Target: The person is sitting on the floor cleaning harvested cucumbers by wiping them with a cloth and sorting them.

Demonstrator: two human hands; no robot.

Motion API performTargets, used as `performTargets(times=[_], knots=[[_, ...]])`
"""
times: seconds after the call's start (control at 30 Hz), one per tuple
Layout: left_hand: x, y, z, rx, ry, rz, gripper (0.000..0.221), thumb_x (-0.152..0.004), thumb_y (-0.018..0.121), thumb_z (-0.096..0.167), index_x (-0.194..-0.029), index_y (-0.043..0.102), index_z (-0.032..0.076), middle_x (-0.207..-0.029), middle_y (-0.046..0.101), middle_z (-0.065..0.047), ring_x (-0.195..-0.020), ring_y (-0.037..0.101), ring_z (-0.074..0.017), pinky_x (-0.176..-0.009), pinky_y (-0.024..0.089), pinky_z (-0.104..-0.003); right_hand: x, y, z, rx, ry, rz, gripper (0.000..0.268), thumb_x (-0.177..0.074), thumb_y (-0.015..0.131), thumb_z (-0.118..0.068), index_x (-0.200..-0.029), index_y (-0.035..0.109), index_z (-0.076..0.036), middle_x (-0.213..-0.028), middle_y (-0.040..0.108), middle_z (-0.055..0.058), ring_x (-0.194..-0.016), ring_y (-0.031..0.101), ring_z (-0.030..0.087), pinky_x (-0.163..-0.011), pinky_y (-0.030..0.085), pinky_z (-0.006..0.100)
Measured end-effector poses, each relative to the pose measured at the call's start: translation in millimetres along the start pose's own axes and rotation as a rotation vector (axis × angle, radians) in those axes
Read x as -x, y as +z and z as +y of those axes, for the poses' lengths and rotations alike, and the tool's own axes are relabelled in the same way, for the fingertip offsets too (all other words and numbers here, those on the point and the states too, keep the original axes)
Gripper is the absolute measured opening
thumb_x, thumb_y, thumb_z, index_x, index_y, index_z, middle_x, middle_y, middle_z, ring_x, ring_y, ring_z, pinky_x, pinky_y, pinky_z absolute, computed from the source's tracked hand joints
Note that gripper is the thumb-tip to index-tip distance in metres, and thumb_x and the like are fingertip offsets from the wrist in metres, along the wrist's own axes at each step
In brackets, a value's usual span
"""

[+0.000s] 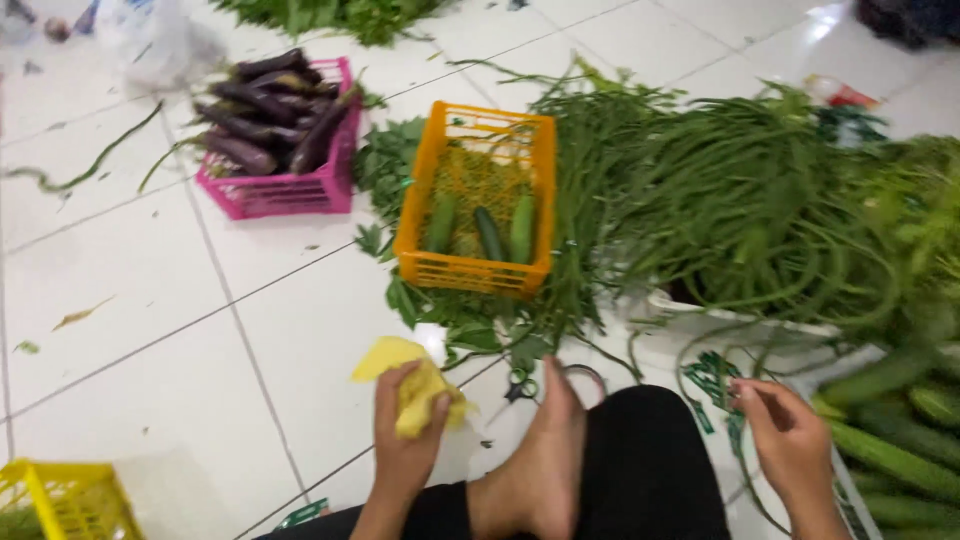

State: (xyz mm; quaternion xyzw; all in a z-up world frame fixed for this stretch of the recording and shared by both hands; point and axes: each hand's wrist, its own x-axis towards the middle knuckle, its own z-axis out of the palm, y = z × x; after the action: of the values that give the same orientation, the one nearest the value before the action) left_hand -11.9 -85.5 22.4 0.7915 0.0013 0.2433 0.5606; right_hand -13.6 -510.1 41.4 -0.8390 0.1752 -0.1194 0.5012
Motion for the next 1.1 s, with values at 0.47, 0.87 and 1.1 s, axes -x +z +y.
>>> performTargets(times=[0.47, 0.87, 1.1], knots=[[-4.1, 188.4, 47.6, -0.637, -0.05, -0.635, 0.051, -0.089, 0.057, 0.054, -0.121, 0.069, 0.016, -0.1, 0.077, -0.012, -0.092, 0.071, -0.0409, -0.081, 0.056, -0.049, -9.5, -156.0, 108.0, 0.518, -0.228, 0.386, 0.025, -0.092, 0.069, -0.014, -0.114, 0.073, -0.004, -0.122, 0.063, 0.013, -0.11, 0.057, 0.03, -0.095, 0.046, 0.039], [0.2, 207.7, 16.2, -1.474, -0.21, -1.121, 0.059, -0.086, 0.051, 0.074, -0.122, 0.068, 0.03, -0.117, 0.074, 0.0, -0.115, 0.067, -0.0273, -0.102, 0.042, -0.056, 0.3, -144.1, 153.4, 0.45, -0.076, 0.355, 0.028, -0.087, 0.071, -0.016, -0.114, 0.073, -0.008, -0.128, 0.055, 0.007, -0.122, 0.047, 0.028, -0.104, 0.043, 0.039], [5.9, 211.9, -7.3, -1.474, -0.157, -0.976, 0.066, -0.089, 0.045, 0.075, -0.117, 0.067, 0.02, -0.097, 0.079, -0.006, -0.093, 0.075, -0.031, -0.082, 0.054, -0.042, -14.4, -151.7, 141.0, 0.419, 0.002, 0.404, 0.026, -0.09, 0.068, -0.019, -0.113, 0.072, -0.009, -0.115, 0.063, 0.006, -0.112, 0.052, 0.025, -0.096, 0.046, 0.036]])
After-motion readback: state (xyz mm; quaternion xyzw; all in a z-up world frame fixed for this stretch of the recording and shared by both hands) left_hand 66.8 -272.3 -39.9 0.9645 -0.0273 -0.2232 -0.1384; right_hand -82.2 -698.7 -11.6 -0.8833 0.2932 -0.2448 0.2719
